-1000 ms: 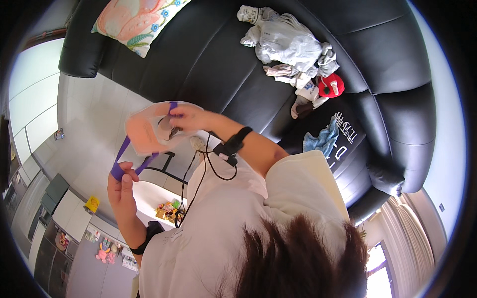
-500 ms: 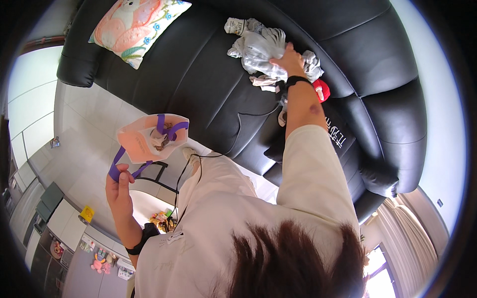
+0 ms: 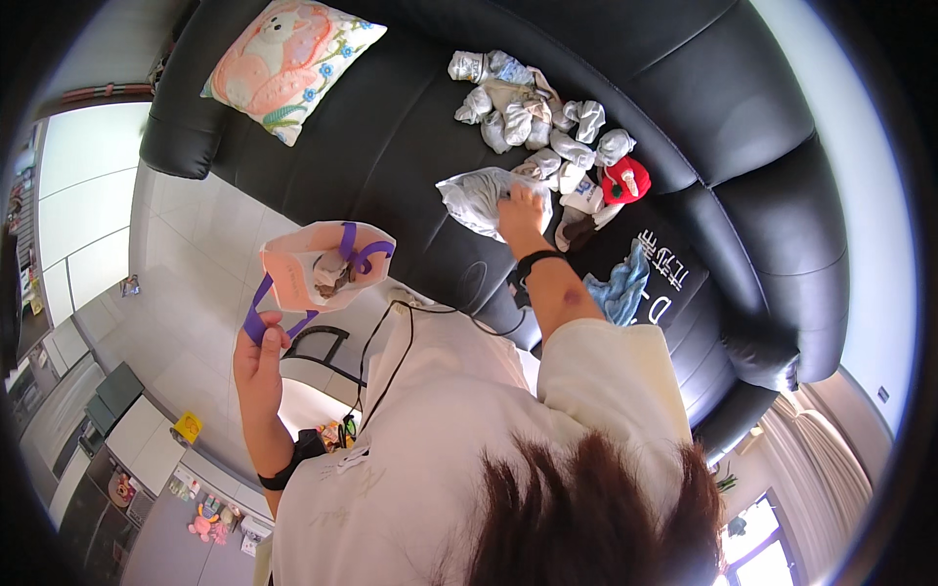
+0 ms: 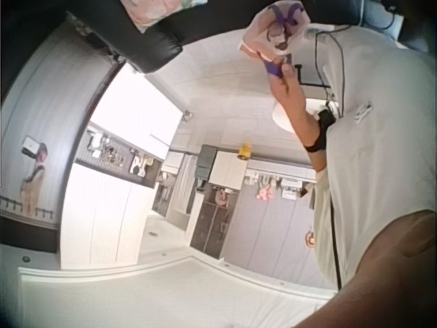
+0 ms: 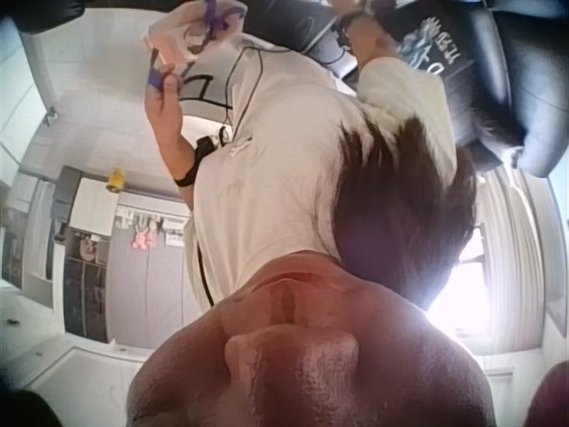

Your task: The person wipes a leather sofa and throw pillows with a cloth, then picks up items from the sofa to place them in a bag before moving to a counter.

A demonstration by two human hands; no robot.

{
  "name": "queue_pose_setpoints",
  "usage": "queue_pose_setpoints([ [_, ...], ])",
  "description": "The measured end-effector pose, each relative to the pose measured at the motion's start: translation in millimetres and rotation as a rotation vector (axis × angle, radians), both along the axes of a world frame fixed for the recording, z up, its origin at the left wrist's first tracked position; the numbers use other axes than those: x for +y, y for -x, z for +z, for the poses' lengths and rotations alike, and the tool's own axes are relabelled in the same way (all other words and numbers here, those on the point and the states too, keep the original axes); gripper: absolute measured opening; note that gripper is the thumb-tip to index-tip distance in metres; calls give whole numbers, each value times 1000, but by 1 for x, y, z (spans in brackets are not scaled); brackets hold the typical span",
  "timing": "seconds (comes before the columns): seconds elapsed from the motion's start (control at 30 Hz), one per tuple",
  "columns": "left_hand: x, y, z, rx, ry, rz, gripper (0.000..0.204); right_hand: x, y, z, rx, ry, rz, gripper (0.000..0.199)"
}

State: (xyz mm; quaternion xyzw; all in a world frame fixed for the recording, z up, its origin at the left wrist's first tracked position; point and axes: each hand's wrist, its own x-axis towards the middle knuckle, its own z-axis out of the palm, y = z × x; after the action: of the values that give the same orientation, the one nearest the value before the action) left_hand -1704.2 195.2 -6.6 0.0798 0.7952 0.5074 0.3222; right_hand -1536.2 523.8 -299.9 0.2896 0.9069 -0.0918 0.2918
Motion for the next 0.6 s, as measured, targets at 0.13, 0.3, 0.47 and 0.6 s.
queue_pose_setpoints([
  [0.13,0,-9,-5,-43,10,-3,25,19,26,34,-56,29,206,52],
  [0.3,-2,-15,-4,-60,-3,22,25,10,18,-4,-180,167,179,68],
  [0.47,-12,-16,4,-30,14,55,26,-19,15,13,331,450,-472,63],
  [0.6,-13,-13,8,22,-5,23,23,-54,38,87,1093,1129,-888,52],
])
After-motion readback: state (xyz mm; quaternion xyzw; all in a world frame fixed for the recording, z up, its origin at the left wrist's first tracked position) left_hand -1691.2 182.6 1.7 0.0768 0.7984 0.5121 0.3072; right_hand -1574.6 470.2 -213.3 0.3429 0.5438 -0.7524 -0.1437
